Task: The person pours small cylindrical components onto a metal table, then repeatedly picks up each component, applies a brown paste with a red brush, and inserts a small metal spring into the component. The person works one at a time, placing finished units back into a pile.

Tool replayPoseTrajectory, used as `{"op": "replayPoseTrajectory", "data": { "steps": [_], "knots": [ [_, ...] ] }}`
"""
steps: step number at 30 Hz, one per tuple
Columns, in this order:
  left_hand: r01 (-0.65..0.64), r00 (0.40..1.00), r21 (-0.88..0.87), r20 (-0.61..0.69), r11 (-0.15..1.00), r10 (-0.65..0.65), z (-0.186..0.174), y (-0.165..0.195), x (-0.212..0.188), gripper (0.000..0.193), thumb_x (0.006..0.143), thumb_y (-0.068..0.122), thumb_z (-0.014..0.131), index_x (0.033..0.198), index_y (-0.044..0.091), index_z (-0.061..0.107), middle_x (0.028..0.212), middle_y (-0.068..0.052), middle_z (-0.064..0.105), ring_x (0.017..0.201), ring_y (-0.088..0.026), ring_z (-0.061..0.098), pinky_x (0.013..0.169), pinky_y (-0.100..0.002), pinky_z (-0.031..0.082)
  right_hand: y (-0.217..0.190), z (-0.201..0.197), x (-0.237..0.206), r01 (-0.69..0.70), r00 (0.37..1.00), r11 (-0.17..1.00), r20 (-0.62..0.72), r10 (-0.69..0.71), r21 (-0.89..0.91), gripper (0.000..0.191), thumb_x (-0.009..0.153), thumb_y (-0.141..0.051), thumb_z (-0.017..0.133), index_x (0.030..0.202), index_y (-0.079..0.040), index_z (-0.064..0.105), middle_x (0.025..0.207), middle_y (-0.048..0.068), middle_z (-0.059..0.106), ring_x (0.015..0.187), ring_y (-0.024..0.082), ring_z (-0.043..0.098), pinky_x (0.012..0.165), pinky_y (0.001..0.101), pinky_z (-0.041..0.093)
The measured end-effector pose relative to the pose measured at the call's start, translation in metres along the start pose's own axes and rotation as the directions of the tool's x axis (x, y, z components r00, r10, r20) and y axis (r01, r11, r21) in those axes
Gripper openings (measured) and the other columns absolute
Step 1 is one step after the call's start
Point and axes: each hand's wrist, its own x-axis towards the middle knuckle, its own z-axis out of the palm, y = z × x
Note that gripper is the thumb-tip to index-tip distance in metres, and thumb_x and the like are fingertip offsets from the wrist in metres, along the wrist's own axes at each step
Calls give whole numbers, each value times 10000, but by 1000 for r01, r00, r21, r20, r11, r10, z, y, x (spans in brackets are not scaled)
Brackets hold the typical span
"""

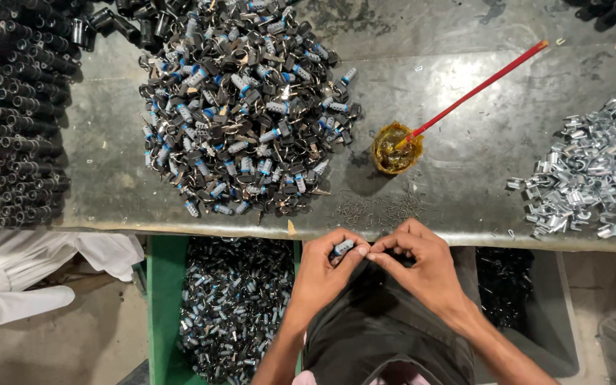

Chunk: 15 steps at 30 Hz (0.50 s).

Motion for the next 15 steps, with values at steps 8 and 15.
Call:
{"op": "replayPoseTrajectory", "data": {
  "steps": [8, 15],
  "knots": [
    [4, 999, 285, -47, 959, 10, 16, -2, 9, 209, 1004, 198, 643, 934, 11, 579, 765, -176, 650, 702, -377, 649, 601, -447, 477, 16, 18, -4, 360, 870, 849, -191, -455, -386, 170, 763, -120, 846, 922, -131, 785, 773, 18, 609, 719, 179, 582, 605, 332, 481],
    [-86, 965, 409, -191, 909, 177, 22, -5, 3, 168, 979, 167, 633, 1057, 18, 636, 967, -188, 675, 841, -422, 659, 674, -457, 518, 15, 15, -15, 51, 945, 993, -317, -82, -105, 111, 871, -43, 773, 977, -58, 741, 872, 40, 644, 669, 101, 590, 576, 255, 483]
  ]
}}
